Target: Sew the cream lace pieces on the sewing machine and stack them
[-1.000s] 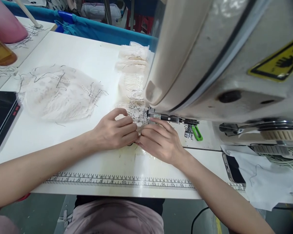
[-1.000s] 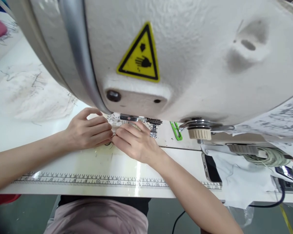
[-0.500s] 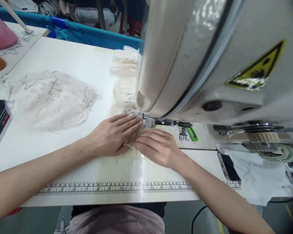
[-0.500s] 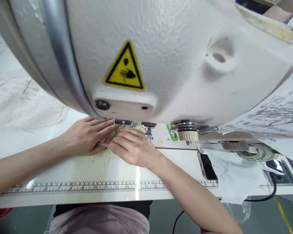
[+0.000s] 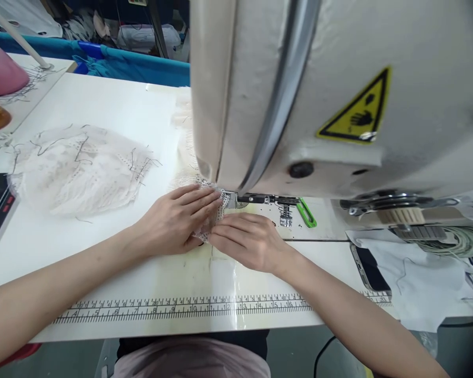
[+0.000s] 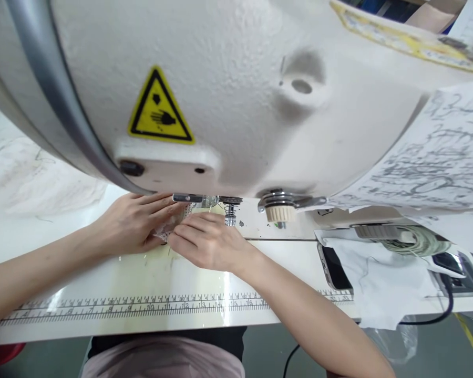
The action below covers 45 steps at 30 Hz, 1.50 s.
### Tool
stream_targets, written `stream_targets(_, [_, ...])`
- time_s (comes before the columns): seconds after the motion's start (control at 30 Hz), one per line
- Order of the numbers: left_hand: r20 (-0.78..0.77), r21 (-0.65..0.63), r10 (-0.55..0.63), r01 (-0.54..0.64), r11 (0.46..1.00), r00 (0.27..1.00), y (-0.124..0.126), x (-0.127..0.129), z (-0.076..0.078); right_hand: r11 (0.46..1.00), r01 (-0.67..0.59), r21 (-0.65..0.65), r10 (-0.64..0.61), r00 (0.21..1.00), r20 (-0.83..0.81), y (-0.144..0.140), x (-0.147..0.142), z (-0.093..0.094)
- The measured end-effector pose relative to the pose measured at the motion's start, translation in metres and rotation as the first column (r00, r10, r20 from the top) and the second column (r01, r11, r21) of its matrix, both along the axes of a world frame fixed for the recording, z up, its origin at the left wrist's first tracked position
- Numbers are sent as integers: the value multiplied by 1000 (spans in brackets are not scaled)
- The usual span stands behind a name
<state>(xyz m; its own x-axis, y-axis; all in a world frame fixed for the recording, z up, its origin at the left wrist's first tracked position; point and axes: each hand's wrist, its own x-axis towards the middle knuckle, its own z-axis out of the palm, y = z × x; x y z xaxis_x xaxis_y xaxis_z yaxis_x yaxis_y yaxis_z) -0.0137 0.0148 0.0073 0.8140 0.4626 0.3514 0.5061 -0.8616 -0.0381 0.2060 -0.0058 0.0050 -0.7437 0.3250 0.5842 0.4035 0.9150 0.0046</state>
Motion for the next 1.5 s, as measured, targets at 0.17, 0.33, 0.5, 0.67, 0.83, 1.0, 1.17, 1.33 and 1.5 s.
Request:
stream_targets(0.17, [-12, 4, 18, -18, 1000, 1000, 0, 1, 1, 999, 20, 37, -18, 998, -56, 0, 0, 0])
stream_targets(0.33, [-10, 14, 26, -26, 1000, 1000, 0, 2, 1, 998, 53, 43, -52, 998, -20, 1, 2, 0])
stream_targets(0.5, [-7, 36, 30, -29, 999, 1000, -1, 3, 0, 994, 103, 38, -104, 994, 14, 0, 5, 0])
stream_targets(0.67, [-25, 6, 43, -43, 999, 999, -1, 4, -1, 991, 136, -12, -135, 989, 62, 0, 10, -2])
stream_targets(0.83, [-13, -15, 43, -44, 999, 999, -1, 5, -1, 979, 184, -92, -176, 980, 94, 0, 17, -6])
stream_targets(1.0, [-42, 22, 44, -43, 999, 998, -1, 5, 1, 974, 213, -77, -205, 974, 98, 2, 18, -5])
stream_targets(1.17, [-44, 16, 54, -54, 998, 998, -2, 7, 1, 971, 230, -69, -223, 970, 101, 5, 20, 0])
stream_targets(1.33, [-61, -37, 75, -78, 996, 995, -1, 6, 1, 968, 232, -98, -215, 963, 161, 7, 25, 4])
stream_targets(1.5, [-63, 11, 21, -20, 1000, 998, -1, 4, 0, 961, 248, -123, -233, 965, 124, 9, 28, 1])
